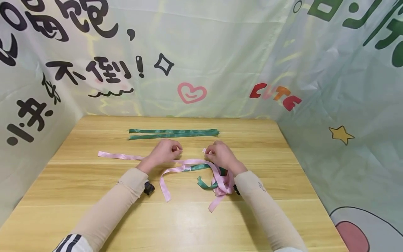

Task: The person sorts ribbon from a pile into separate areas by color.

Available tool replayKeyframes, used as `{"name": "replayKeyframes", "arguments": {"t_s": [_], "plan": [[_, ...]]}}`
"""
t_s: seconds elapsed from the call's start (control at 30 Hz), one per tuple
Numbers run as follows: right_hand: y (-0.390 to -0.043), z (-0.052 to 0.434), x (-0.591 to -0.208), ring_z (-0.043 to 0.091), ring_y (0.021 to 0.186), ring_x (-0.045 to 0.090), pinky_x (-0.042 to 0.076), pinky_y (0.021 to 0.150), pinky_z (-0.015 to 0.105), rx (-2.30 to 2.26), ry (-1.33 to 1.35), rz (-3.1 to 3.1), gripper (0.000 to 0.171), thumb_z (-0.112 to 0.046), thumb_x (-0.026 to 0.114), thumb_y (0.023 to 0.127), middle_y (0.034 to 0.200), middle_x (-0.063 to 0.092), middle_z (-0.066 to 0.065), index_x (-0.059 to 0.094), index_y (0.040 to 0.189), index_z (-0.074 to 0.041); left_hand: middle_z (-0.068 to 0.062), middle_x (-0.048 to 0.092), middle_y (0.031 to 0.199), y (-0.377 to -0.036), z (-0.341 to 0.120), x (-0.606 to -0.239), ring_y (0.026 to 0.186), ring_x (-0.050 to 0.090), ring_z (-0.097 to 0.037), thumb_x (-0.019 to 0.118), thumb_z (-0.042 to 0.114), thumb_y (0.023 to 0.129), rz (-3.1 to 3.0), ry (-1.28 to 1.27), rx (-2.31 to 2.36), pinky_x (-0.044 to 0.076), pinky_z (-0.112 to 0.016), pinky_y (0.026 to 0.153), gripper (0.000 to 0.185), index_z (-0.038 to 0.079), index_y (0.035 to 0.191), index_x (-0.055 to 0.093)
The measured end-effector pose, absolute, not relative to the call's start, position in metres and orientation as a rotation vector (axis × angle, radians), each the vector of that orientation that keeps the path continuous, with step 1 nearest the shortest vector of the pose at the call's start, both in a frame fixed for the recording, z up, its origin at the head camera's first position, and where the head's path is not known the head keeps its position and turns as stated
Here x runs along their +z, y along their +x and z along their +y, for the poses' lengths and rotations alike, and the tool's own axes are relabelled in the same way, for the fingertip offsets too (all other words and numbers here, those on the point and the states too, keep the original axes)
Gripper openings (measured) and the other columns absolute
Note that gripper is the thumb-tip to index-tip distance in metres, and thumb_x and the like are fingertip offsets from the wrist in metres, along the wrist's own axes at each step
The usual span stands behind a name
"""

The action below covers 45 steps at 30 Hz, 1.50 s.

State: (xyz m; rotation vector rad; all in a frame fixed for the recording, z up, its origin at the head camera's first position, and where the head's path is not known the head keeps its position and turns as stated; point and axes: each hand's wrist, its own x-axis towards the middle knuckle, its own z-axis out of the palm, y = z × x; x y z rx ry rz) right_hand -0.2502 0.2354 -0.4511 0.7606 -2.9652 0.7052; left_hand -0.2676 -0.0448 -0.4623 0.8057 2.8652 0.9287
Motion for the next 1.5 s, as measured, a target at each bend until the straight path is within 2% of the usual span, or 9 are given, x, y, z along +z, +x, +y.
{"name": "replayKeyframes", "arguments": {"t_s": [0.13,0.33,0.7,0.9,0.97,1.1,1.2,1.33,1.5], "plan": [[-0.246,0.234,-0.450,0.020,0.089,0.062,0.054,0.085,0.043,0.692,0.786,-3.014,0.012,-0.019,0.077,0.094,0.093,0.072,0.003,0.081,0.102,-0.011,0.002,0.071,0.079,-0.266,-0.035,-0.467,0.062,0.051,-0.010,0.069,0.012,0.098,2.818,0.849,0.907,0.042,-0.027,0.064,0.011,0.011,0.101,0.080],[-0.237,0.232,-0.446,0.015,0.083,0.054,0.047,0.078,0.035,0.682,0.790,-3.111,0.014,-0.023,0.079,0.094,0.088,0.065,0.000,0.082,0.104,-0.014,0.002,0.075,0.086,-0.260,-0.028,-0.469,0.073,0.062,-0.010,0.073,0.016,0.097,2.759,0.880,0.871,0.053,-0.033,0.074,0.008,0.015,0.099,0.080],[-0.225,0.226,-0.442,0.018,0.086,0.059,0.051,0.079,0.036,0.675,0.844,-3.150,0.021,-0.019,0.083,0.090,0.095,0.070,0.004,0.080,0.108,-0.008,0.008,0.075,0.086,-0.250,-0.021,-0.467,0.076,0.061,-0.010,0.084,0.031,0.091,2.645,0.918,0.817,0.054,-0.033,0.079,0.010,0.021,0.092,0.080],[-0.220,0.221,-0.441,0.021,0.099,0.067,0.052,0.092,0.050,0.550,0.872,-3.132,0.017,-0.023,0.079,0.093,0.106,0.076,0.002,0.080,0.107,-0.014,0.010,0.073,0.083,-0.243,-0.012,-0.467,0.075,0.062,-0.008,0.083,0.027,0.091,2.607,0.956,0.792,0.053,-0.030,0.075,0.010,0.022,0.085,0.077],[-0.219,0.220,-0.442,0.019,0.097,0.066,0.050,0.093,0.051,0.551,0.869,-3.143,0.013,-0.024,0.078,0.094,0.102,0.075,-0.002,0.081,0.105,-0.017,0.010,0.072,0.081,-0.240,-0.008,-0.466,0.071,0.062,-0.007,0.082,0.025,0.092,2.585,0.953,0.809,0.053,-0.029,0.071,0.010,0.021,0.084,0.076],[-0.216,0.219,-0.447,0.013,0.088,0.059,0.048,0.094,0.047,0.664,0.850,-3.145,0.006,-0.021,0.076,0.096,0.092,0.068,-0.007,0.079,0.100,-0.019,0.009,0.069,0.072,-0.232,-0.004,-0.468,0.059,0.062,-0.006,0.081,0.023,0.092,2.537,0.907,0.861,0.050,-0.026,0.062,0.009,0.019,0.088,0.074],[-0.214,0.217,-0.449,0.012,0.086,0.057,0.050,0.090,0.040,0.754,0.851,-3.123,0.005,-0.016,0.074,0.097,0.092,0.064,-0.005,0.078,0.098,-0.016,0.008,0.068,0.065,-0.228,-0.003,-0.468,0.053,0.061,-0.006,0.078,0.023,0.093,2.535,0.892,0.862,0.047,-0.025,0.057,0.009,0.017,0.093,0.071],[-0.215,0.216,-0.452,0.012,0.086,0.055,0.051,0.081,0.032,0.768,0.896,-3.082,0.005,-0.015,0.073,0.097,0.092,0.062,-0.003,0.077,0.095,-0.013,0.008,0.065,0.064,-0.224,-0.002,-0.468,0.053,0.060,-0.005,0.076,0.030,0.097,2.580,0.910,0.822,0.045,-0.024,0.058,0.016,0.016,0.098,0.069],[-0.219,0.215,-0.453,0.011,0.088,0.061,0.055,0.087,0.035,0.867,0.851,-3.049,0.004,-0.016,0.070,0.099,0.092,0.068,-0.007,0.073,0.097,-0.014,0.006,0.064,0.071,-0.224,-0.003,-0.470,0.056,0.055,-0.006,0.069,0.033,0.102,2.612,0.957,0.843,0.044,-0.025,0.058,0.018,0.015,0.098,0.070]]}}
